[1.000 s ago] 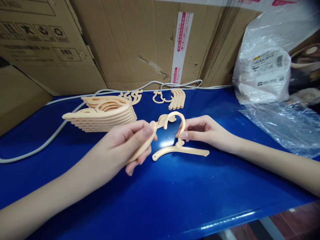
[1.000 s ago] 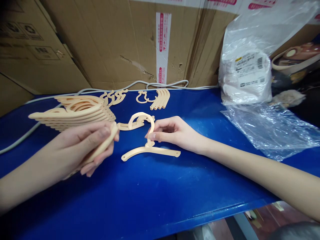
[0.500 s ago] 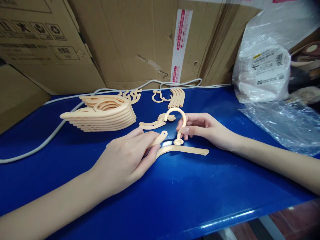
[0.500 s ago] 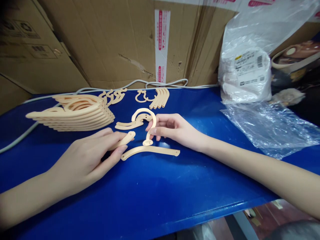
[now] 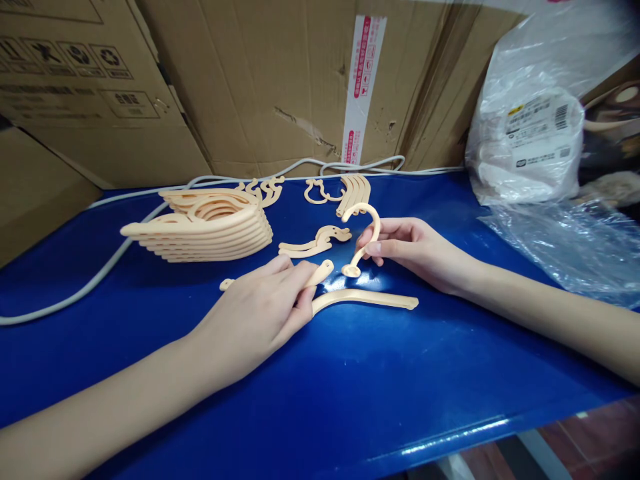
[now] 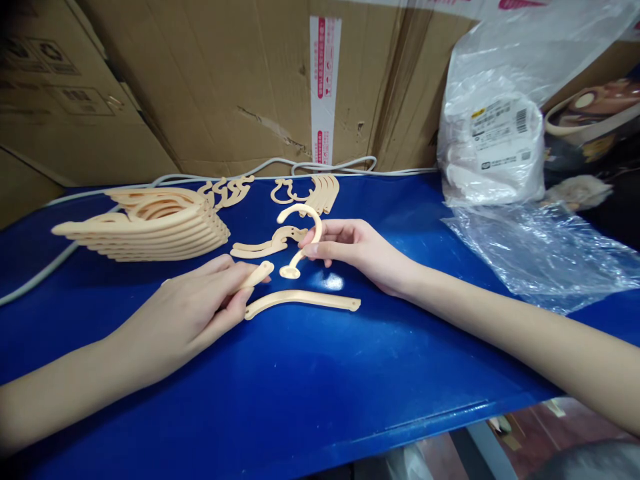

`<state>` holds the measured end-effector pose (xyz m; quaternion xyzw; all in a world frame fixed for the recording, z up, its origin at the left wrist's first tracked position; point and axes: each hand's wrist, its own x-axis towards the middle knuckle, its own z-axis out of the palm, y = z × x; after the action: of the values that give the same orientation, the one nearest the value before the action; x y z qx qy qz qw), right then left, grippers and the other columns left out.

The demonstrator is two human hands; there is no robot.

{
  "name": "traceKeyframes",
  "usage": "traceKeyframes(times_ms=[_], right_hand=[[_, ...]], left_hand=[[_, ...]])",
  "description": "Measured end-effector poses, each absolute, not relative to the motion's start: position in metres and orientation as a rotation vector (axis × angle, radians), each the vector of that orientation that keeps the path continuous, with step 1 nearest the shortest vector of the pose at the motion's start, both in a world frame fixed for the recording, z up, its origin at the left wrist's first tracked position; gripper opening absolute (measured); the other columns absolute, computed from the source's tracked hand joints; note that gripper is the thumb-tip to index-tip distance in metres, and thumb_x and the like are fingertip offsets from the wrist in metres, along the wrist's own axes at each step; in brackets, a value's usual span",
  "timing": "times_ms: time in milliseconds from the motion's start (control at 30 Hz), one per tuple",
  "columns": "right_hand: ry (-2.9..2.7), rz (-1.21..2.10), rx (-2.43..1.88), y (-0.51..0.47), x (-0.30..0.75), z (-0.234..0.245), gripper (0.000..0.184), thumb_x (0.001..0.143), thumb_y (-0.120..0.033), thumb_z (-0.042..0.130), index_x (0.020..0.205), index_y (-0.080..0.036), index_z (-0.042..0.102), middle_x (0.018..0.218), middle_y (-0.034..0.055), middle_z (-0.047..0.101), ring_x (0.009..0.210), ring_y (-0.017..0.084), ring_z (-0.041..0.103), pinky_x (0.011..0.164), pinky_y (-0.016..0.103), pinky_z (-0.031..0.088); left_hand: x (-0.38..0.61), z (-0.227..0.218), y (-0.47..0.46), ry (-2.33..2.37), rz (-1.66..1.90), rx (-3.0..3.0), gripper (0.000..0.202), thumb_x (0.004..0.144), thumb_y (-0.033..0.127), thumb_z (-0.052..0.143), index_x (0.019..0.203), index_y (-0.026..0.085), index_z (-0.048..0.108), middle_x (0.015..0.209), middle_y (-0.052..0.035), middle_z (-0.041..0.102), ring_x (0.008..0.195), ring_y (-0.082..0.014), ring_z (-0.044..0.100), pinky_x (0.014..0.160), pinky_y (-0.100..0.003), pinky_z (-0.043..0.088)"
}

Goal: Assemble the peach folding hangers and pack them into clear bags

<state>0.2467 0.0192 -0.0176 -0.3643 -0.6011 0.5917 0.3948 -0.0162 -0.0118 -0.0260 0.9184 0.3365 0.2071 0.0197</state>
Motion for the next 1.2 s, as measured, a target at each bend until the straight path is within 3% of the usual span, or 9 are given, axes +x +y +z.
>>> traceKeyframes(times_ms=[67, 167, 267, 367, 700, 1000, 1200], right_hand=[[-1.517, 1.498, -0.943, 0.0196, 0.2464, -0.0170, 0.017, 0.078, -0.031, 0.086, 0.087, -0.018, 0.078, 0.082, 0.0003, 0.074, 0.069, 0.010, 0.058, 0.068, 0.026, 0.044], [-1.458, 1.526, -0.942, 0.0204, 0.2447, -0.0163, 0.020, 0.075, -0.030, 0.088, 0.086, -0.018, 0.076, 0.080, -0.0004, 0.073, 0.067, 0.010, 0.057, 0.066, 0.026, 0.044], [-1.390, 1.553, -0.922, 0.0209, 0.2431, -0.0160, 0.025, 0.071, -0.027, 0.090, 0.083, -0.018, 0.070, 0.081, -0.0008, 0.072, 0.068, 0.009, 0.057, 0.064, 0.024, 0.044], [-1.372, 1.563, -0.915, 0.0213, 0.2426, -0.0158, 0.028, 0.071, -0.026, 0.090, 0.082, -0.018, 0.065, 0.079, -0.0011, 0.072, 0.065, 0.008, 0.056, 0.063, 0.023, 0.043], [-1.397, 1.632, -0.910, 0.0205, 0.2436, -0.0168, 0.035, 0.071, -0.026, 0.090, 0.090, -0.020, 0.061, 0.079, -0.0014, 0.073, 0.067, 0.010, 0.062, 0.064, 0.024, 0.047], [-1.376, 1.662, -0.875, 0.0217, 0.2447, -0.0166, 0.038, 0.073, -0.023, 0.089, 0.099, -0.019, 0.061, 0.080, -0.0010, 0.076, 0.065, 0.008, 0.063, 0.064, 0.022, 0.048], [-1.443, 1.641, -0.887, 0.0195, 0.2442, -0.0164, 0.037, 0.077, -0.025, 0.087, 0.102, -0.019, 0.060, 0.082, 0.0003, 0.077, 0.069, 0.011, 0.067, 0.068, 0.025, 0.050]], left_hand=[[-0.0165, -0.0249, -0.0119, 1.015, 0.648, 2.838, 0.028, 0.105, 0.023, 0.036, 0.089, 0.018, 0.057, 0.072, 0.0007, 0.054, 0.068, -0.0175, 0.052, 0.058, -0.030, 0.034], [-0.0173, -0.0237, -0.0116, 0.969, 0.632, 2.832, 0.029, 0.108, 0.026, 0.034, 0.103, 0.017, 0.062, 0.079, -0.0005, 0.061, 0.075, -0.0188, 0.057, 0.065, -0.031, 0.040], [-0.0178, -0.0236, -0.0114, 0.920, 0.627, 2.841, 0.031, 0.110, 0.027, 0.034, 0.125, 0.018, 0.060, 0.104, -0.0027, 0.073, 0.092, -0.0191, 0.065, 0.082, -0.032, 0.047], [-0.0179, -0.0236, -0.0118, 0.864, 0.643, 2.857, 0.031, 0.111, 0.027, 0.035, 0.132, 0.019, 0.056, 0.121, -0.0031, 0.074, 0.103, -0.0182, 0.068, 0.093, -0.030, 0.048], [-0.0169, -0.0254, -0.0122, 0.915, 0.602, 2.854, 0.040, 0.112, 0.036, 0.026, 0.116, 0.020, 0.063, 0.108, -0.0047, 0.075, 0.093, -0.0215, 0.066, 0.082, -0.035, 0.048], [-0.0177, -0.0259, -0.0111, 0.846, 0.667, 2.859, 0.029, 0.111, 0.027, 0.032, 0.110, 0.019, 0.060, 0.094, -0.0023, 0.068, 0.081, -0.0198, 0.057, 0.074, -0.032, 0.040], [-0.0140, -0.0235, -0.0131, 0.809, 0.686, 2.904, 0.026, 0.112, 0.025, 0.031, 0.115, 0.020, 0.056, 0.092, -0.0013, 0.065, 0.083, -0.0195, 0.058, 0.072, -0.032, 0.038]])
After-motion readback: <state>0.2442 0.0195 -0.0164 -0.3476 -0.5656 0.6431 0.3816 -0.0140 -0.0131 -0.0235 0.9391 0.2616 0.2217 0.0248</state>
